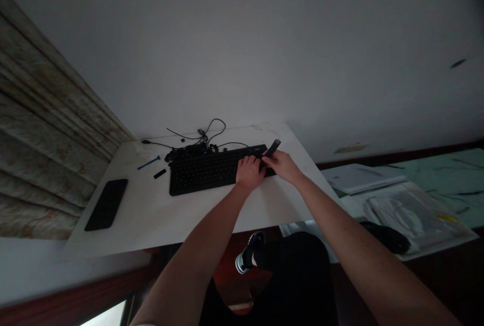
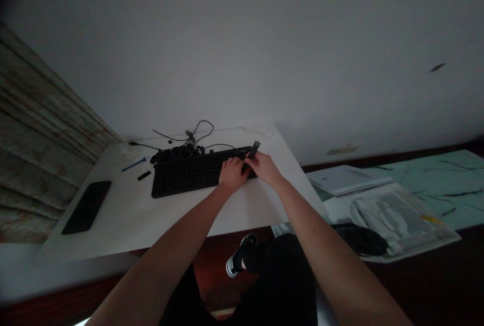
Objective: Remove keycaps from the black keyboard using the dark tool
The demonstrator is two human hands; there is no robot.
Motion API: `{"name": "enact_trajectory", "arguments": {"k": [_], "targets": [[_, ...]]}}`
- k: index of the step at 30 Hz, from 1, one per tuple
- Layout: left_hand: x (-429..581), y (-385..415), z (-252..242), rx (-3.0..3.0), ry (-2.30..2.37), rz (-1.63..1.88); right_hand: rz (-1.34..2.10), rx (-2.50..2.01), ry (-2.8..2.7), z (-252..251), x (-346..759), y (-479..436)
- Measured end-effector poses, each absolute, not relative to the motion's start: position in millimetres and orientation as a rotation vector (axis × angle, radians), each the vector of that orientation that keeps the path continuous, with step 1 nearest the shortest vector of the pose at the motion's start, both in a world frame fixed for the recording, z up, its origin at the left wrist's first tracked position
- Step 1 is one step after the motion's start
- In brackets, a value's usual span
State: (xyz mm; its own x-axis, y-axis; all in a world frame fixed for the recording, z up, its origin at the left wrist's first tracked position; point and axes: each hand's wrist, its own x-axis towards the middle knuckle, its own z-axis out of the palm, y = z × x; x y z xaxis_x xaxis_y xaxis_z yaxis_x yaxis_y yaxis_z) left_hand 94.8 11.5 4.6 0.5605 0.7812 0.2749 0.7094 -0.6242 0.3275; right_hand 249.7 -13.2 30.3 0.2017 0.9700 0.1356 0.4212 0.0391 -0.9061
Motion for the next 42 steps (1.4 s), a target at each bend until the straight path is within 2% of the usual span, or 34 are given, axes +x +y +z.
{"name": "enact_trajectory", "arguments": {"k": [4,12,22,28,32,38,42], "targets": [[97,16,8,2.625,1.217,0.576,0.83,-1.482,-1.252,23,254,-15],[95,17,6,2.683,1.182,0.483,0.442,-1.638,-1.636,32,244,-23],[97,17,9,2.742,1.162,0.37,0.304,-1.681,-1.764,37,236,-30],[99,19,2,2.713,1.172,0.408,0.288,-1.592,-1.666,74,235,-26],[97,20,2,2.643,1.161,0.475,0.399,-1.511,-1.539,90,244,-11],[93,18,-1,2.52,1.185,0.718,0.555,-1.455,-0.868,31,255,-18],[93,15,-7,2.525,1.153,0.88,0.572,-1.46,-0.652,-10,254,-32]]}}
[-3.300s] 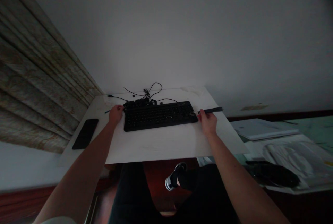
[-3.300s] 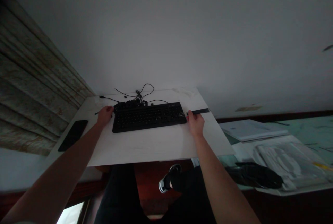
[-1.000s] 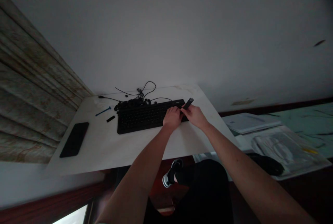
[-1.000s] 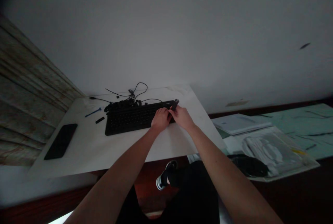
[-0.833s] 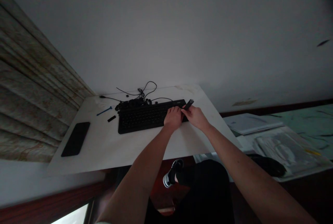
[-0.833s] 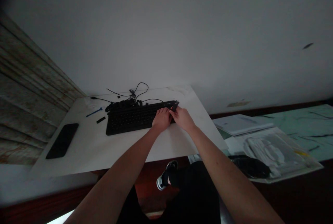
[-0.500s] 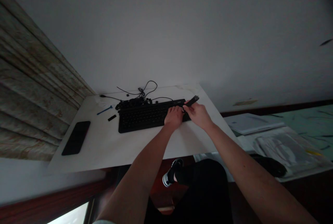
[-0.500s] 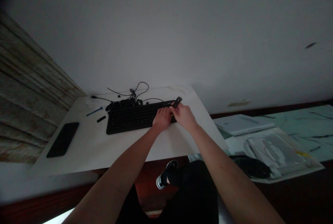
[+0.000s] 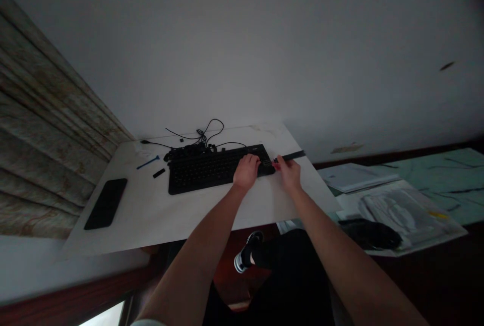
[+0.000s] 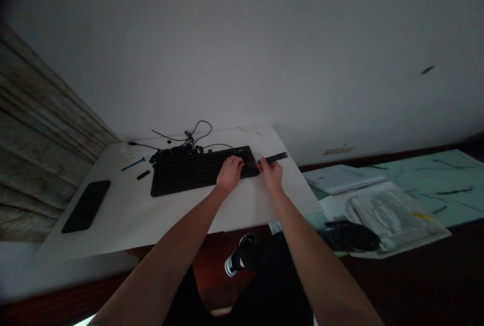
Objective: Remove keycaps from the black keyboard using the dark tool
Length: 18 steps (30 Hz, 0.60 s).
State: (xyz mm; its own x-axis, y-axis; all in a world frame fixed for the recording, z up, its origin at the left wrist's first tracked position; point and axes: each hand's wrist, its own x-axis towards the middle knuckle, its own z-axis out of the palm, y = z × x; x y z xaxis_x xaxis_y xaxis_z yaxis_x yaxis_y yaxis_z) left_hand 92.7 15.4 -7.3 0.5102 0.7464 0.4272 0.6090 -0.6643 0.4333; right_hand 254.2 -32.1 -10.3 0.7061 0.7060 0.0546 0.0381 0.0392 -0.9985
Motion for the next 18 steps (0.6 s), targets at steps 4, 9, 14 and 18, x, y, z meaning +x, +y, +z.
{"name": "enact_trajectory", "arguments": {"k": [4,9,14,18], "targets": [[92,14,-7,2.375,1.069,1.124,0.48,-1.506,-0.629,-20,255,-35],[61,20,4,2.039,1.07,1.329,0.447,-1.586,-0.706,-20,259,-35],[-40,50,20,1.883,1.413,1.242,0.45,-1.583,-0.705,-23,260,-35],[-143,76,33,1.724,1.907,0.987,0.471,-1.566,-0.683,-24,257,-35]]}}
